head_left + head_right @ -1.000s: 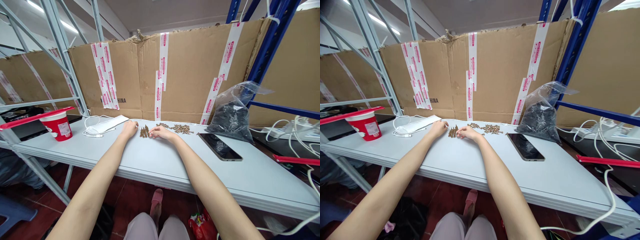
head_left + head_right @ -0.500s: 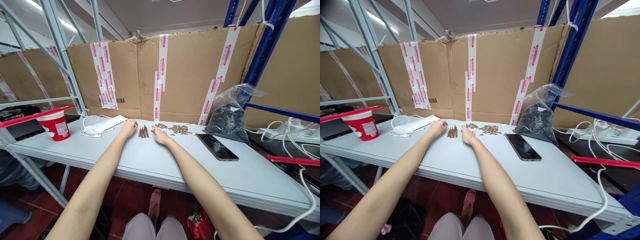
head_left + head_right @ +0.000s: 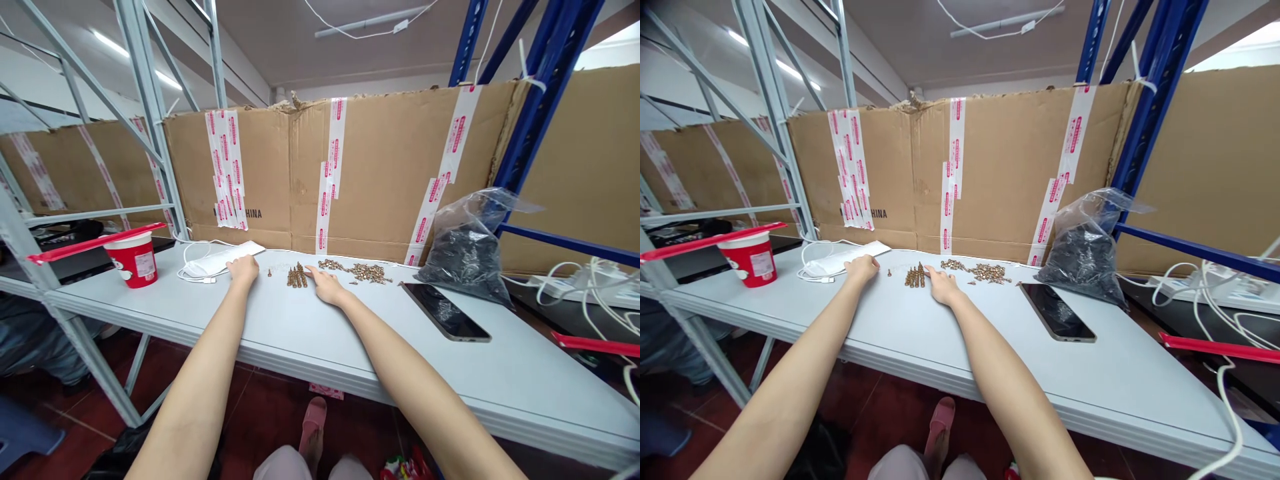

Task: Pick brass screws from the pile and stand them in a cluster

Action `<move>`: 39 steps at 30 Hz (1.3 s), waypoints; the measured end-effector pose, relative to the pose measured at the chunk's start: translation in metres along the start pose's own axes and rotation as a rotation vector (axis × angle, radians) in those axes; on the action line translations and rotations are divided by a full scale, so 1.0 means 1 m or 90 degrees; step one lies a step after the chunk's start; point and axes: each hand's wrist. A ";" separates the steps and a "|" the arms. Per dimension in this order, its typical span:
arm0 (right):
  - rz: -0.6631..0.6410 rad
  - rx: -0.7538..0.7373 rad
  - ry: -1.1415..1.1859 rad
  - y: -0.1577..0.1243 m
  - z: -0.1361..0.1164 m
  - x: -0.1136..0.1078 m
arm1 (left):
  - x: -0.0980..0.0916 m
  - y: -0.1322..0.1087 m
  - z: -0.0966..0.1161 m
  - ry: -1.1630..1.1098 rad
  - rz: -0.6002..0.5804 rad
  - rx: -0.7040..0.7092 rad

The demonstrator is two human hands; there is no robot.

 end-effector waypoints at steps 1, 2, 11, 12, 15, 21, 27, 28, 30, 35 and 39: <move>0.001 -0.002 -0.005 0.000 0.000 0.000 | 0.000 0.001 0.000 -0.015 -0.016 -0.004; 0.001 -0.003 -0.011 0.000 0.000 0.000 | 0.000 0.001 0.000 -0.027 -0.031 -0.007; -0.011 0.001 -0.034 -0.004 -0.001 -0.006 | 0.005 0.005 -0.001 -0.049 -0.049 0.061; -0.011 0.001 -0.032 -0.004 -0.001 -0.006 | 0.006 0.005 0.000 -0.044 -0.044 0.073; -0.011 0.000 -0.029 -0.003 0.000 -0.006 | 0.006 0.003 0.002 -0.035 -0.023 0.100; -0.009 -0.007 -0.029 -0.001 0.002 -0.004 | 0.006 0.000 0.005 -0.044 -0.023 0.187; -0.019 -0.011 -0.041 -0.002 0.000 -0.006 | 0.008 -0.001 0.007 -0.017 -0.011 0.251; -0.021 -0.012 -0.043 -0.002 0.000 -0.006 | 0.007 -0.001 0.007 -0.018 -0.009 0.256; -0.022 -0.014 -0.046 -0.002 -0.001 -0.006 | 0.007 -0.001 0.007 -0.018 -0.004 0.269; -0.025 -0.009 -0.051 -0.002 0.000 -0.005 | 0.007 0.000 0.006 -0.019 -0.017 0.272; -0.023 -0.016 -0.053 -0.002 0.001 -0.005 | 0.008 0.000 0.006 -0.015 -0.013 0.279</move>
Point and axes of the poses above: each hand's wrist, its own y-axis towards the middle knuckle, its own x-axis out of the palm, z = x × y, and after that the axes turned 9 degrees about -y, right-handed
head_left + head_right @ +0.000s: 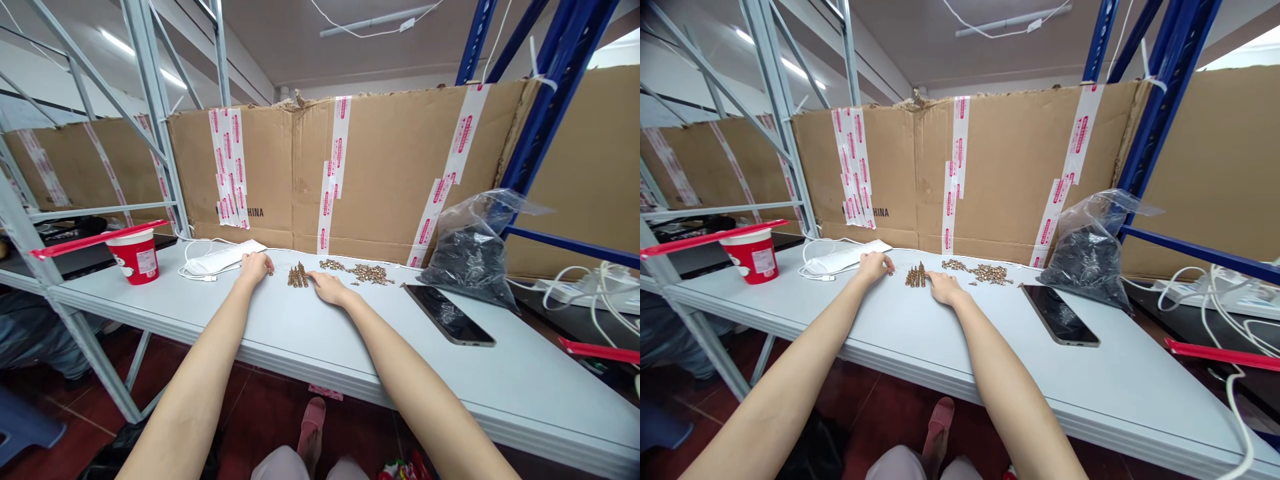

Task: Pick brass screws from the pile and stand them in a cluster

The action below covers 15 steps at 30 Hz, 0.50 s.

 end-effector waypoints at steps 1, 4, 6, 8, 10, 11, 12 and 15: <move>-0.001 -0.003 0.000 0.000 0.000 0.000 | 0.000 0.000 0.000 0.003 0.003 0.002; -0.005 -0.006 0.001 0.000 0.000 -0.001 | 0.000 0.000 0.001 0.004 0.002 -0.007; -0.008 -0.001 -0.001 -0.001 -0.001 -0.002 | 0.000 0.001 0.000 -0.003 -0.003 -0.017; -0.011 0.004 -0.004 -0.002 -0.001 -0.003 | 0.001 0.001 -0.001 -0.005 0.003 -0.020; -0.013 0.004 -0.004 -0.002 -0.002 -0.004 | 0.002 0.002 -0.002 0.003 0.012 -0.017; -0.012 0.003 -0.003 -0.003 -0.002 -0.005 | 0.003 0.002 -0.003 0.011 0.014 -0.013; -0.012 0.001 -0.001 -0.003 -0.002 -0.005 | 0.004 0.002 -0.003 0.019 0.014 -0.009; -0.012 -0.001 0.005 -0.003 -0.002 -0.005 | 0.005 0.002 -0.001 0.048 0.008 0.001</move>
Point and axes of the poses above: each hand's wrist, its own y-axis towards the middle knuckle, its own x-axis out of the palm, z = x × y, and after that the axes turned 9 degrees about -y, right-handed
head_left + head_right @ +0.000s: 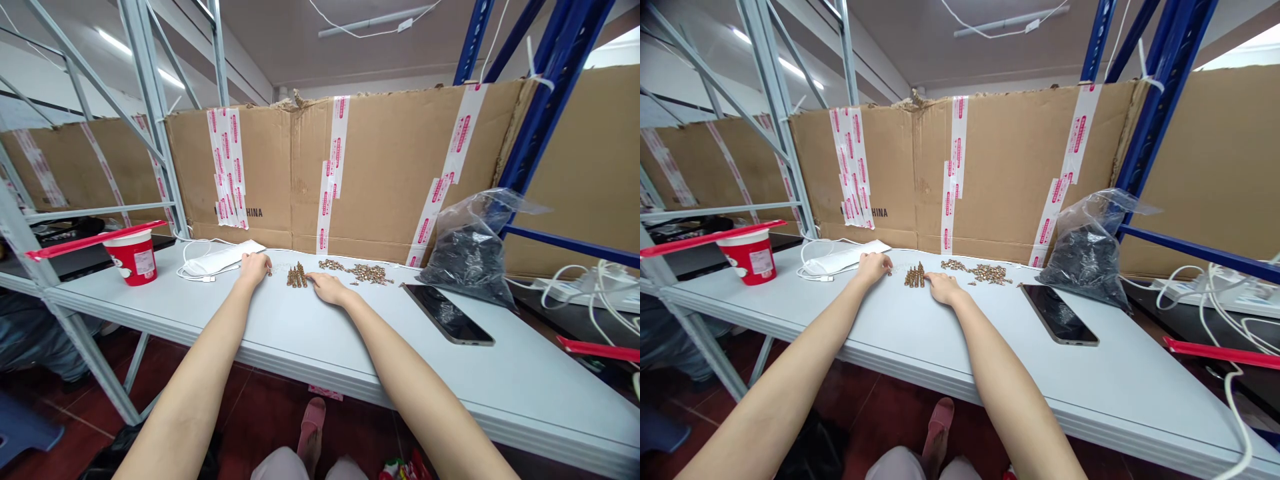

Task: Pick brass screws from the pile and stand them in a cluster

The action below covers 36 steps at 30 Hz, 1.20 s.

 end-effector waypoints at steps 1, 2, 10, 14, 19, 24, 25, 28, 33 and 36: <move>0.000 0.000 0.001 0.000 0.000 0.000 | 0.000 0.000 0.001 0.009 0.001 0.002; -0.001 0.000 0.001 0.000 0.000 0.000 | 0.000 -0.001 0.001 0.018 0.004 0.004; 0.001 0.004 -0.001 0.001 0.000 0.000 | -0.004 -0.004 0.005 0.052 0.012 -0.007; 0.002 0.000 -0.003 0.001 0.000 0.000 | -0.005 -0.003 0.006 0.023 0.011 -0.014; 0.003 0.002 -0.007 0.001 0.001 0.002 | -0.004 -0.003 0.008 -0.015 -0.014 -0.008; 0.003 -0.003 -0.008 0.001 0.001 0.002 | -0.005 -0.003 0.007 -0.024 -0.014 0.008; 0.002 -0.002 -0.008 0.001 0.001 0.001 | -0.006 -0.003 0.007 -0.023 -0.013 0.009; 0.002 -0.001 -0.005 0.000 0.000 0.000 | -0.006 -0.002 0.006 -0.022 -0.022 0.007; 0.000 0.002 -0.008 -0.001 -0.002 -0.002 | -0.006 -0.002 0.007 -0.031 -0.036 0.001; -0.001 0.000 -0.010 -0.001 -0.002 -0.001 | -0.006 -0.002 0.007 -0.039 -0.037 0.010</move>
Point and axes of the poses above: each hand's wrist, its own y-axis towards the middle knuckle, its own x-axis out of the palm, z = x × y, and after that the axes turned 9 degrees about -y, right-handed
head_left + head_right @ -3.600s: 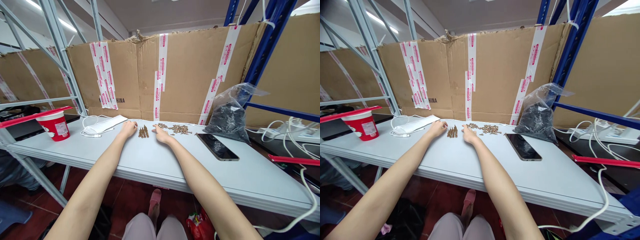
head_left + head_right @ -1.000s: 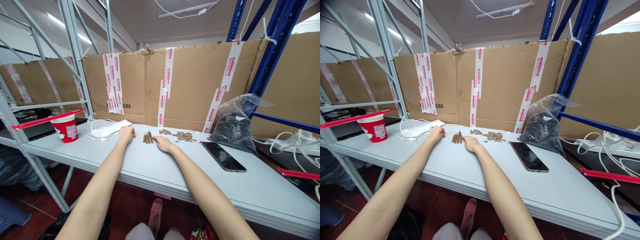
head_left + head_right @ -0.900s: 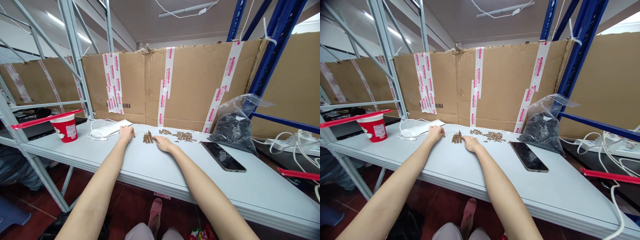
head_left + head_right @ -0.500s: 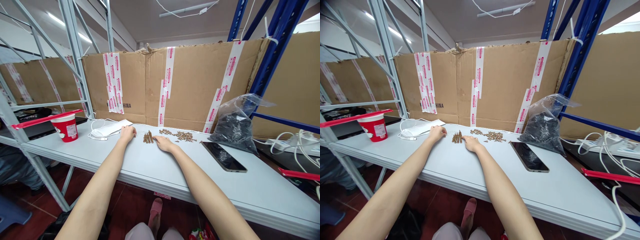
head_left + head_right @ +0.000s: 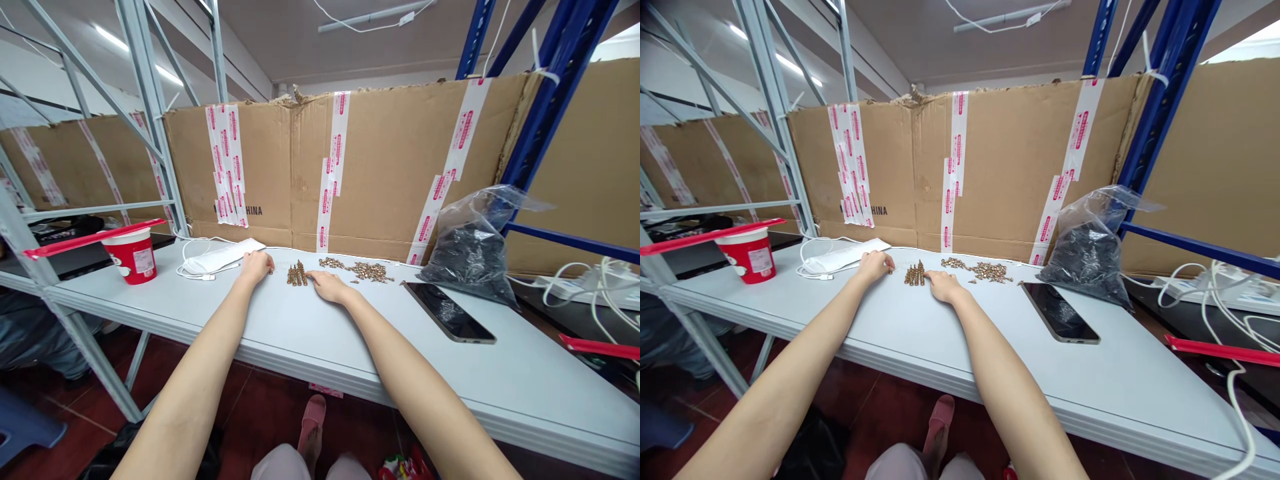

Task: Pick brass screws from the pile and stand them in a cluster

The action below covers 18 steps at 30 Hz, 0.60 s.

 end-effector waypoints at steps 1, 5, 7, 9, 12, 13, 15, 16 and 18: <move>-0.001 -0.001 0.000 0.000 0.000 0.000 | 0.000 0.000 0.000 -0.004 0.001 0.000; 0.003 -0.003 0.002 0.001 0.002 0.002 | 0.001 0.000 -0.002 -0.033 0.012 -0.019; 0.003 -0.004 0.003 0.001 0.002 0.002 | 0.002 0.001 -0.004 -0.056 0.015 -0.034; 0.000 -0.004 0.005 0.001 0.002 0.002 | 0.002 0.002 -0.007 -0.082 0.019 -0.056; -0.006 -0.002 0.008 0.000 0.002 0.000 | 0.001 0.003 -0.009 -0.120 0.038 -0.092; -0.008 -0.001 0.008 0.000 0.001 0.000 | 0.000 0.003 -0.009 -0.126 0.045 -0.098; -0.008 0.001 0.008 -0.001 0.001 -0.001 | -0.001 0.002 -0.008 -0.116 0.050 -0.097; -0.008 0.002 0.008 -0.001 0.000 -0.001 | -0.002 0.001 -0.007 -0.101 0.049 -0.094; -0.005 0.000 0.008 -0.001 0.001 -0.001 | -0.002 -0.001 -0.005 -0.060 0.036 -0.082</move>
Point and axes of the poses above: each hand's wrist, its own y-axis towards the middle knuckle, its own x-axis out of the palm, z = x × y, and after that the axes turned 9 degrees about -y, right-handed
